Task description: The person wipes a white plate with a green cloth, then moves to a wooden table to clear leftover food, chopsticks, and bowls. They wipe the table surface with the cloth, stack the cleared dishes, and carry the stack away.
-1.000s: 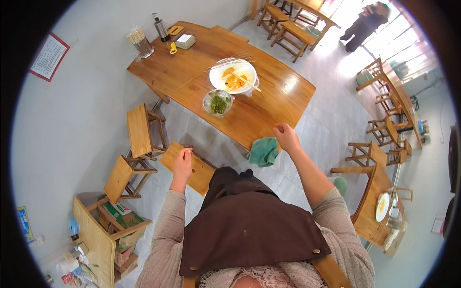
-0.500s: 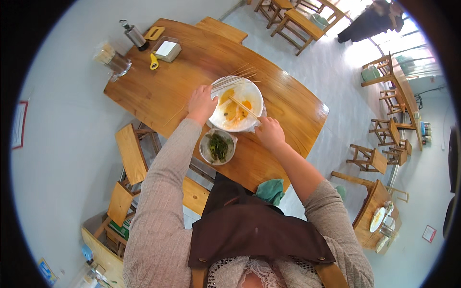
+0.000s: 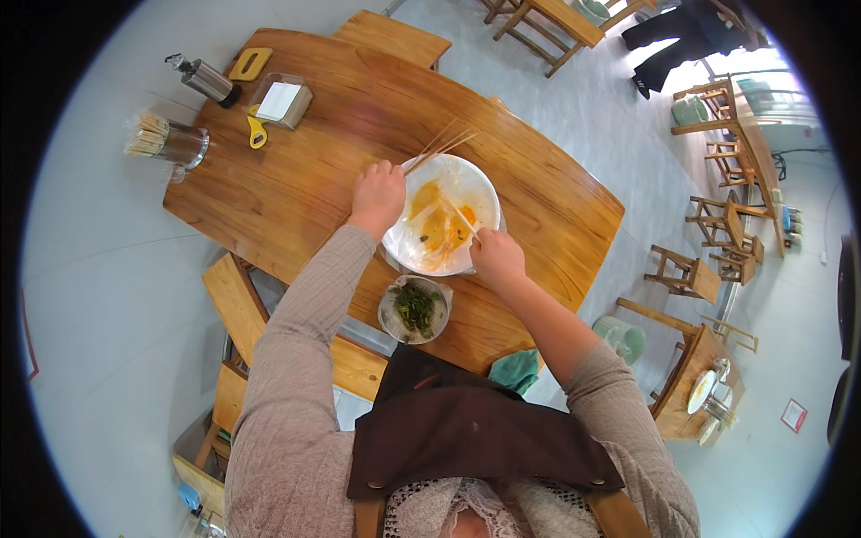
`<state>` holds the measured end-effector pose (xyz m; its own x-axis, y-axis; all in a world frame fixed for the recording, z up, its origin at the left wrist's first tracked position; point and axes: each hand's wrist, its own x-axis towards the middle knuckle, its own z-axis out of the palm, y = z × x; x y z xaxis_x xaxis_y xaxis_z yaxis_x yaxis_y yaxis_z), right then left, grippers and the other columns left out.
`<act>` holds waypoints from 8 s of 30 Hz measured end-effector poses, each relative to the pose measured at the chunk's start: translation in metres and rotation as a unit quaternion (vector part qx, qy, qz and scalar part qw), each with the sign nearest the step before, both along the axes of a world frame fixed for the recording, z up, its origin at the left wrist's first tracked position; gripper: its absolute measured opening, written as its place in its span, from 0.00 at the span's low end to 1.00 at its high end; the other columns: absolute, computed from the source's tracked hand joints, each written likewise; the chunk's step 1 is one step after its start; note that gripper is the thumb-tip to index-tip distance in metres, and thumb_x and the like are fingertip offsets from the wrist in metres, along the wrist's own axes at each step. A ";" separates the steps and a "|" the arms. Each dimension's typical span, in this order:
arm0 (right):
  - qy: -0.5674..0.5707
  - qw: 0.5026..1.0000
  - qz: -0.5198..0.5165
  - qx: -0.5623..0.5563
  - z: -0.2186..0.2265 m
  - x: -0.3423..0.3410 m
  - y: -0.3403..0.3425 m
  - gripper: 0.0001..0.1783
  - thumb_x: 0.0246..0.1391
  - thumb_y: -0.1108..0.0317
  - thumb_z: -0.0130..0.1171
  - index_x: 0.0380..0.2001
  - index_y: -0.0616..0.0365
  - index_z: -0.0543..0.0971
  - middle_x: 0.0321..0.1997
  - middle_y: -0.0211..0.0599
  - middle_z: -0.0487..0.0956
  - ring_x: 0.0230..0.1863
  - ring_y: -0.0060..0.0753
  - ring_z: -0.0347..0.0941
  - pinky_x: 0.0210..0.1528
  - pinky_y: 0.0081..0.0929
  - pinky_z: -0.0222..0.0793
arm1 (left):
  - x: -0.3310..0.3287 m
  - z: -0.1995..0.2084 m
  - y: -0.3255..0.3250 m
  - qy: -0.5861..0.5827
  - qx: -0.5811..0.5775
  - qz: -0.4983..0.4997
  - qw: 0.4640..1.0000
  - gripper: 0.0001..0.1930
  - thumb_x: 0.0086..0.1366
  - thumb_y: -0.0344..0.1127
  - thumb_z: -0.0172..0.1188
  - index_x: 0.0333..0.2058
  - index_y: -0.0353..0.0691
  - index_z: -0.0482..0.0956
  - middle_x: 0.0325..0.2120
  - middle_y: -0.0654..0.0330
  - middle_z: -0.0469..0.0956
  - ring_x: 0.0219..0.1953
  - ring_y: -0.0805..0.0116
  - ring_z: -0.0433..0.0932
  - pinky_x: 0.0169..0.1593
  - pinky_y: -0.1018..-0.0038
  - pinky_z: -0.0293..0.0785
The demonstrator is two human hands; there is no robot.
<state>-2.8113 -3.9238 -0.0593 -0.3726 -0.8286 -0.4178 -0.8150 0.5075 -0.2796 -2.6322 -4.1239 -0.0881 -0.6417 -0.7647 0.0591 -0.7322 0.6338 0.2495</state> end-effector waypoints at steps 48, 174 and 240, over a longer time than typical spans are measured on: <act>-0.452 0.691 -0.556 -0.094 -0.049 -0.113 0.403 0.14 0.67 0.60 0.50 0.47 0.58 0.75 0.24 0.27 0.68 0.21 0.23 0.66 0.23 0.29 0.69 | -0.077 0.084 0.338 0.057 0.664 0.018 0.746 0.11 0.75 0.39 0.53 0.47 0.39 0.77 0.41 0.64 0.80 0.43 0.74 0.78 0.46 0.76 0.74; -0.399 0.854 -0.287 -0.169 0.056 0.010 -0.026 0.19 0.54 0.64 0.65 0.45 0.66 0.77 0.40 0.44 0.82 0.39 0.32 0.79 0.44 0.31 0.76 | 0.176 0.005 0.035 0.475 0.459 0.472 0.584 0.27 0.73 0.60 0.50 0.58 0.46 0.72 0.52 0.66 0.76 0.49 0.73 0.74 0.48 0.69 0.71; -0.552 0.581 -0.507 -0.318 -0.030 -0.047 0.292 0.18 0.64 0.67 0.60 0.56 0.59 0.75 0.51 0.34 0.81 0.48 0.28 0.80 0.49 0.30 0.78 | -0.143 0.052 0.167 -0.013 0.640 0.141 0.755 0.22 0.69 0.52 0.61 0.32 0.34 0.75 0.26 0.63 0.76 0.29 0.71 0.77 0.32 0.75 0.77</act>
<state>-2.8583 -3.6320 -0.0896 -0.5996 -0.5345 -0.5956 0.6664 0.0788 -0.7415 -2.7753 -3.9564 -0.0361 -0.4306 -0.2911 -0.8543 -0.8086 -0.2961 0.5084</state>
